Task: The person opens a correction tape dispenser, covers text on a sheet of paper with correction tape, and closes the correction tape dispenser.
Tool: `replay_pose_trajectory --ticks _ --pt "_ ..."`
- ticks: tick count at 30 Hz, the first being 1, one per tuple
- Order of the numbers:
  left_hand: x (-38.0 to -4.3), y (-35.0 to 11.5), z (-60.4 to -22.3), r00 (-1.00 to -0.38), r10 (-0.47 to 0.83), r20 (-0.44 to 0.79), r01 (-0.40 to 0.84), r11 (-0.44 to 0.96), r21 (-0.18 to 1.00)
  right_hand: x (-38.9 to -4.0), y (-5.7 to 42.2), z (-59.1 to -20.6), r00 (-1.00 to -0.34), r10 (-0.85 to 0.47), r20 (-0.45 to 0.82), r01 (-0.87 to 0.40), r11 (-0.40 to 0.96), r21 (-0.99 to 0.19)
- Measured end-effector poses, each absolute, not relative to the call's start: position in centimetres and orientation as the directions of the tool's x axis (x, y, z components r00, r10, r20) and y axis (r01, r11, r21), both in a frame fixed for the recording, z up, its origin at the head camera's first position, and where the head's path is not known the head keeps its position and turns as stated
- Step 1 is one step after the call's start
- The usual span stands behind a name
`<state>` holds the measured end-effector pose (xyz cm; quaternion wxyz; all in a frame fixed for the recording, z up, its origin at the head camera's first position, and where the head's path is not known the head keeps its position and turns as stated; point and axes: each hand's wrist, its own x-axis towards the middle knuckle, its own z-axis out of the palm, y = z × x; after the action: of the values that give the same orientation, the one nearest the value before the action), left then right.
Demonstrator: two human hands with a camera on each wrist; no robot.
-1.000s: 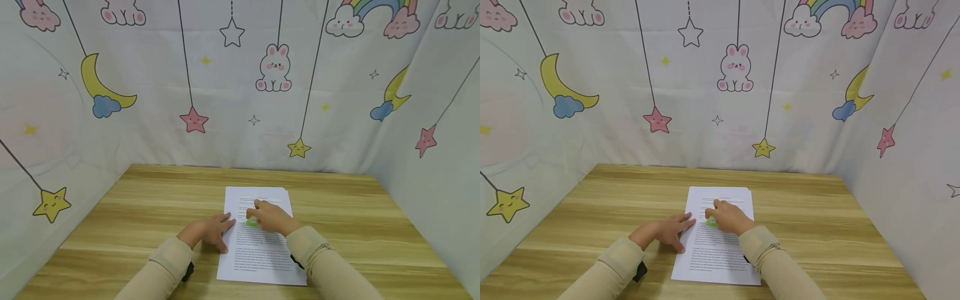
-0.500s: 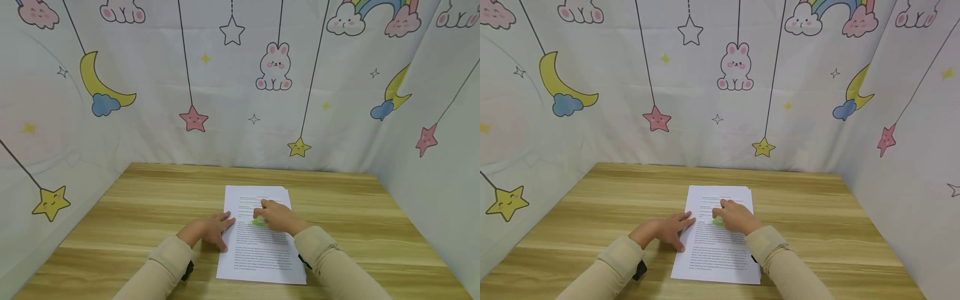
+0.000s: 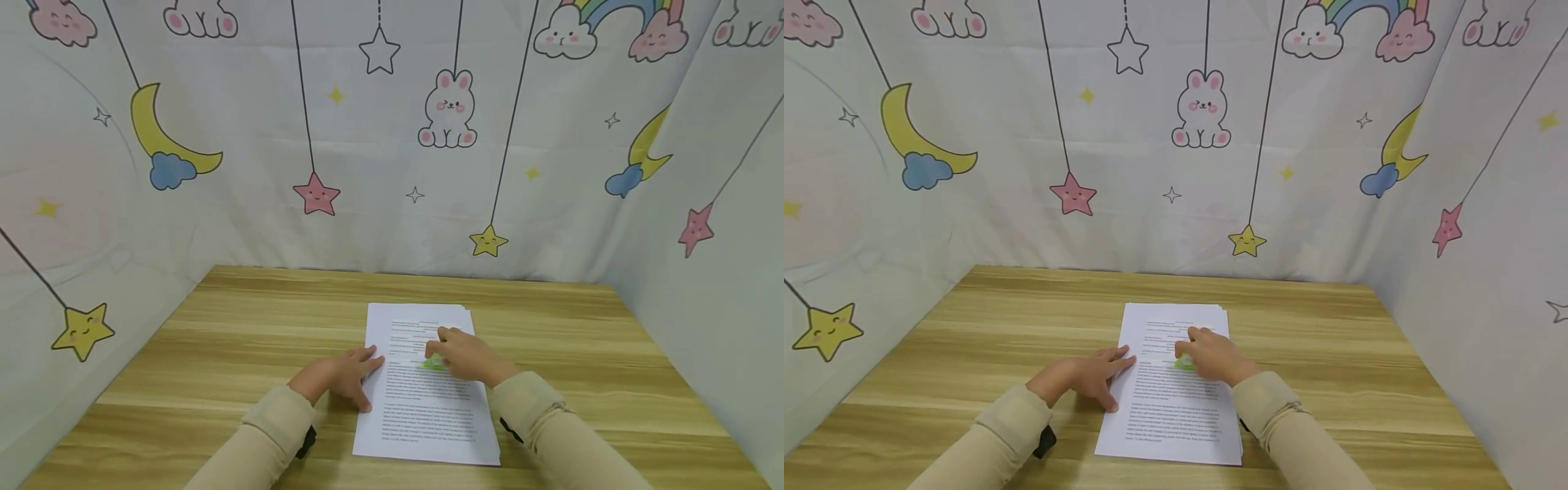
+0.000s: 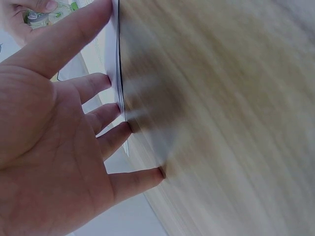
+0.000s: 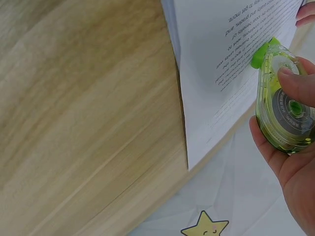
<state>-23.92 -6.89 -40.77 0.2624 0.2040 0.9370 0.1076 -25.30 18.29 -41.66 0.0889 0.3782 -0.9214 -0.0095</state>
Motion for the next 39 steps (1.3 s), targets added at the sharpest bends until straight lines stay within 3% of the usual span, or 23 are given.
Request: replay_pose_trajectory --ticks 8,15,19,39 --pt "-23.9 -6.8 -40.8 -0.774 0.446 -0.449 0.331 0.89 0.312 -25.3 19.3 -41.7 -0.653 -0.728 0.208 -0.733 0.676 0.066" --pt "-24.0 -6.8 -40.9 -0.769 0.459 -0.445 0.348 0.885 0.311 -25.1 20.4 -41.2 -0.749 -0.602 0.278 -0.649 0.752 -0.119" --pt "-24.1 -7.0 -41.0 -0.768 0.471 -0.435 0.355 0.877 0.322 -24.9 21.1 -40.9 -0.801 -0.536 0.265 -0.586 0.794 -0.164" --pt "-24.1 -7.1 -41.1 -0.774 0.465 -0.431 0.34 0.878 0.336 -23.8 22.1 -42.0 -0.793 -0.563 0.231 -0.595 0.798 -0.096"
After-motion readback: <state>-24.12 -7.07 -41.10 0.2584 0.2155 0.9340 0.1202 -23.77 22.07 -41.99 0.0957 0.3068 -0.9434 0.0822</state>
